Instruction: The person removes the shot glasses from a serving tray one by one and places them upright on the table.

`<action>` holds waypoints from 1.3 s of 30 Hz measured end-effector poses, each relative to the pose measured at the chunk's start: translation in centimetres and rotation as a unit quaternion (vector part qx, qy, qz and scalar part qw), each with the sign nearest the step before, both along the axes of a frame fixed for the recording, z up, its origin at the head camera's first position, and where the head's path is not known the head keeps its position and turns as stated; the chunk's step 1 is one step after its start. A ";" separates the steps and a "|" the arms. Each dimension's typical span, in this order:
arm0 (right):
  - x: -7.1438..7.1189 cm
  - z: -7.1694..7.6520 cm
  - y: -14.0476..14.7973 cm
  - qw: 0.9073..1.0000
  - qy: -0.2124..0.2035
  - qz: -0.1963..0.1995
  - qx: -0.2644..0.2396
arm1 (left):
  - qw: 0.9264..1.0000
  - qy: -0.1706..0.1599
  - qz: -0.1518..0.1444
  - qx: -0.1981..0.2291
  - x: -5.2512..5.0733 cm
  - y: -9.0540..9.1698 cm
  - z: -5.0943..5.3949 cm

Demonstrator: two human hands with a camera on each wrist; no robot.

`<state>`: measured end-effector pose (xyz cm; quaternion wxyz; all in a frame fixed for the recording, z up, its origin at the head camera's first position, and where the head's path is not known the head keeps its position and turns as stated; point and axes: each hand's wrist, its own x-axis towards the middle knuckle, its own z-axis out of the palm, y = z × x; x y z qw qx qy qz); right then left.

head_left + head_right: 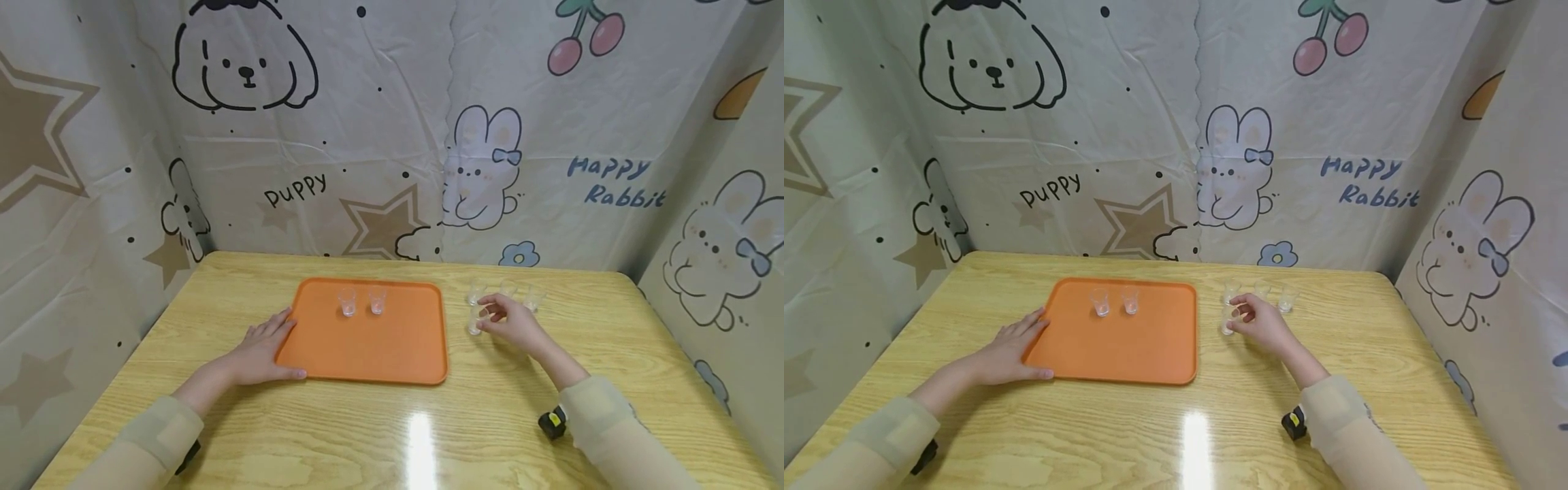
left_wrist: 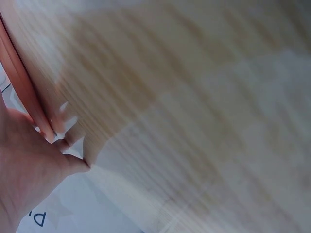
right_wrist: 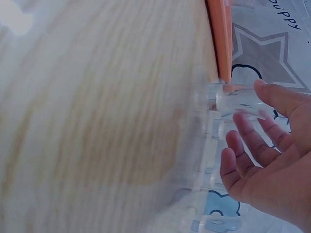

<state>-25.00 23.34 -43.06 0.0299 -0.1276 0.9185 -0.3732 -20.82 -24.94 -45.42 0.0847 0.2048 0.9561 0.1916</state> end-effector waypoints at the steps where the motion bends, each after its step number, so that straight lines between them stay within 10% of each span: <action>1: 0.0 0.1 0.0 1.000 -0.002 0.001 0.000 | 1.000 0.000 0.000 -0.001 0.0 0.0 0.0; 27: -0.9 7.6 -3.2 0.999 -0.005 0.024 0.037 | 1.000 -0.003 0.000 -0.001 0.1 0.0 0.4; 39: -2.3 7.8 -7.3 0.999 -0.014 0.014 -0.032 | 1.000 0.002 -0.001 -0.002 0.0 0.0 0.2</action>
